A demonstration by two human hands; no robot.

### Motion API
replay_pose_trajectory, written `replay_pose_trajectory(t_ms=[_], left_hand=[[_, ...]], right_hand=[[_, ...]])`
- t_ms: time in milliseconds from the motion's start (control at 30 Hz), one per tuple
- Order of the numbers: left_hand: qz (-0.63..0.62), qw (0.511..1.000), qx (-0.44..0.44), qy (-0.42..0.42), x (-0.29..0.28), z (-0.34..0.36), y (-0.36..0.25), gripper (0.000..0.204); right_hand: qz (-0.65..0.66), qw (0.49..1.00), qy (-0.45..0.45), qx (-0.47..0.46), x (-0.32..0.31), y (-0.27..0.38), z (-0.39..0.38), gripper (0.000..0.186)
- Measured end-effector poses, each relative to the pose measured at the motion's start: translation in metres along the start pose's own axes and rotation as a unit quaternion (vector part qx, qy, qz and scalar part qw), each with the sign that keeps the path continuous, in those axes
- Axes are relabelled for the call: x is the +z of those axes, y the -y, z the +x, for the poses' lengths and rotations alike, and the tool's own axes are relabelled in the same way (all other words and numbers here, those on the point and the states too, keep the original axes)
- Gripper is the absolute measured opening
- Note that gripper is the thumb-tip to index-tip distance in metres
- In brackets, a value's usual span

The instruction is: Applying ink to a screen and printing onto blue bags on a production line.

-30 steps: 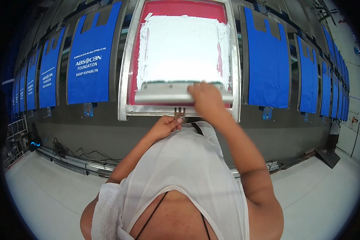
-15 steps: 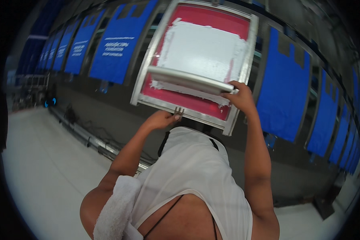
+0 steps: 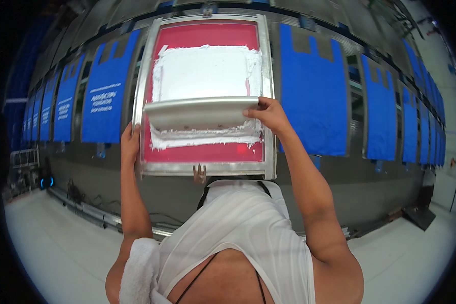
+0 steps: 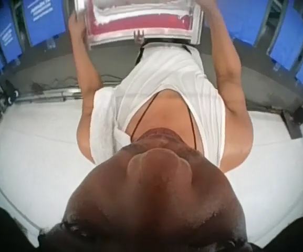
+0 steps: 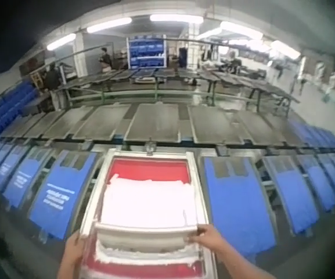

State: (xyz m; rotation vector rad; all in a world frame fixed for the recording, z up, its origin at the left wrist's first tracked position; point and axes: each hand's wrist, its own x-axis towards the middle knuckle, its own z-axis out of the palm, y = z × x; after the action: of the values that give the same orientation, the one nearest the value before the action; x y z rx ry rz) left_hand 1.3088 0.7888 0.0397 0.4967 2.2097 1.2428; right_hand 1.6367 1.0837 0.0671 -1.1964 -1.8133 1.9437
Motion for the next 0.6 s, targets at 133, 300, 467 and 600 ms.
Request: replay_pose_trajectory(t_ms=[133, 300, 467, 600], left_hand=[[-0.010, 0.999, 0.026, -0.030, 0.074, -0.034, -0.004, 0.048], [-0.052, 0.995, 0.060, 0.062, 0.242, -0.098, -0.058, 0.043], [-0.068, 0.994, 0.046, 0.069, 0.313, -0.121, -0.075, 0.042], [-0.059, 0.997, 0.013, 0.041, 0.329, -0.134, -0.072, 0.044]], right_hand=[[-0.062, 0.996, -0.058, -0.011, -0.071, 0.008, -0.044, 0.034], [-0.041, 0.992, -0.117, -0.008, -0.241, -0.035, -0.118, 0.036], [-0.024, 0.991, -0.128, -0.014, -0.316, -0.057, -0.131, 0.034], [-0.031, 0.995, -0.090, -0.018, -0.340, -0.067, -0.116, 0.035]])
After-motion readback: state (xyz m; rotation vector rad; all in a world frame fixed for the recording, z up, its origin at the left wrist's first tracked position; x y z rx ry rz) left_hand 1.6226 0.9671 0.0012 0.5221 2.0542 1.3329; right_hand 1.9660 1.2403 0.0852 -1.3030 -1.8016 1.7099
